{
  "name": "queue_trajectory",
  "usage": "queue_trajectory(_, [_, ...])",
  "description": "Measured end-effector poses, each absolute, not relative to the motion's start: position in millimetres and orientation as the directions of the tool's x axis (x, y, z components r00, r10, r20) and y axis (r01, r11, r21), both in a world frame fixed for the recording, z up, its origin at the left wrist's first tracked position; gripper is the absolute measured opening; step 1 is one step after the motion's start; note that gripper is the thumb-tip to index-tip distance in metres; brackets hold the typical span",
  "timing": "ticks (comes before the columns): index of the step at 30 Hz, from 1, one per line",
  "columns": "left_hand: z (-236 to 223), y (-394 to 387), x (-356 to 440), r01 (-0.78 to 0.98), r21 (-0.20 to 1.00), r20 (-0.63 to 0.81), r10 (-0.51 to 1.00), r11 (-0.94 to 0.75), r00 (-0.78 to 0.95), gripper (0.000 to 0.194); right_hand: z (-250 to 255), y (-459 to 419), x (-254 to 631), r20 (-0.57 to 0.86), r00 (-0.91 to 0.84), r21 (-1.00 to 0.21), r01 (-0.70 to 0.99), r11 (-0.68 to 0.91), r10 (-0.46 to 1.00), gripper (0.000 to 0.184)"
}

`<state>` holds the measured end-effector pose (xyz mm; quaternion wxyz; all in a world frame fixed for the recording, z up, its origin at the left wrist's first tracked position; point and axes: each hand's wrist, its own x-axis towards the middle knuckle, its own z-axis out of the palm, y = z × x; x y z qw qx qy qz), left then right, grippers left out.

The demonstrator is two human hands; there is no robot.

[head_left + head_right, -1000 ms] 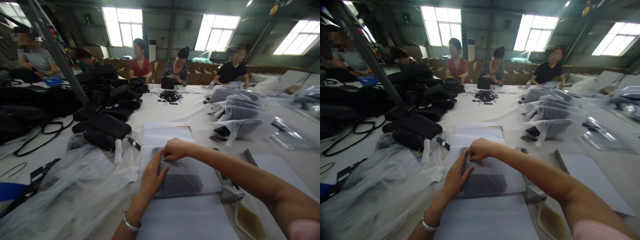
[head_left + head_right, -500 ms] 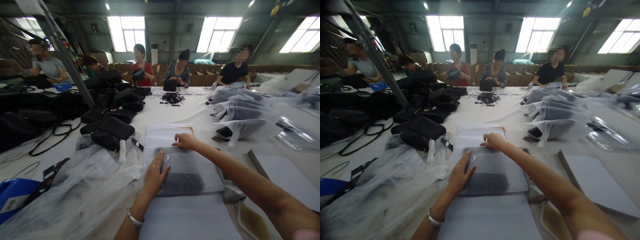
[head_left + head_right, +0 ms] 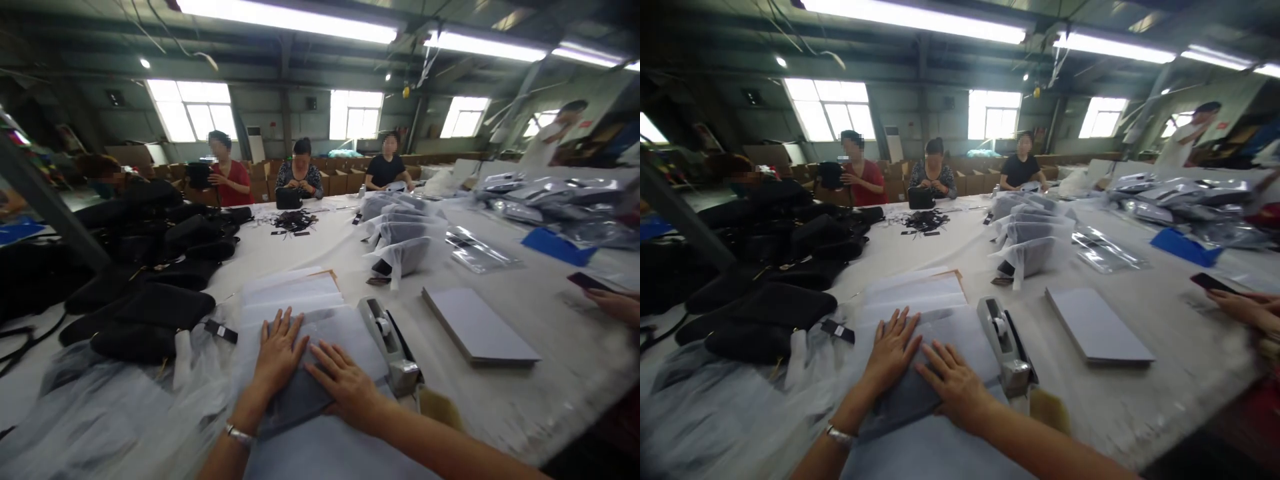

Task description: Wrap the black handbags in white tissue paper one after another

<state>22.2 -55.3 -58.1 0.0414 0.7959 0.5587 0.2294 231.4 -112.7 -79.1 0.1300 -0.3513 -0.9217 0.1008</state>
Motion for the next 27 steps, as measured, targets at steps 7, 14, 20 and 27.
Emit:
queue_trajectory(7, [-34,-49,-10,0.751,0.603,0.253,0.958,-0.267,0.137,0.057,-39,-77,224,0.157,-0.756,-0.292,0.58,0.761,0.636,0.084])
queue_trajectory(14, [-7,-69,-34,0.681,0.72,0.287,0.951,-0.134,-0.118,0.065,37,39,238,0.387,-0.59,-0.384,0.596,0.705,0.709,0.058])
queue_trajectory(20, [-28,-32,-34,0.558,0.83,0.204,0.939,-0.016,-0.277,0.084,15,90,245,0.239,-0.494,-0.622,0.583,0.522,0.836,0.082])
queue_trajectory(27, [-11,-15,-11,0.65,0.735,0.037,0.945,0.196,-0.326,0.056,16,97,259,0.195,-0.5,-0.695,0.537,0.479,0.844,0.045])
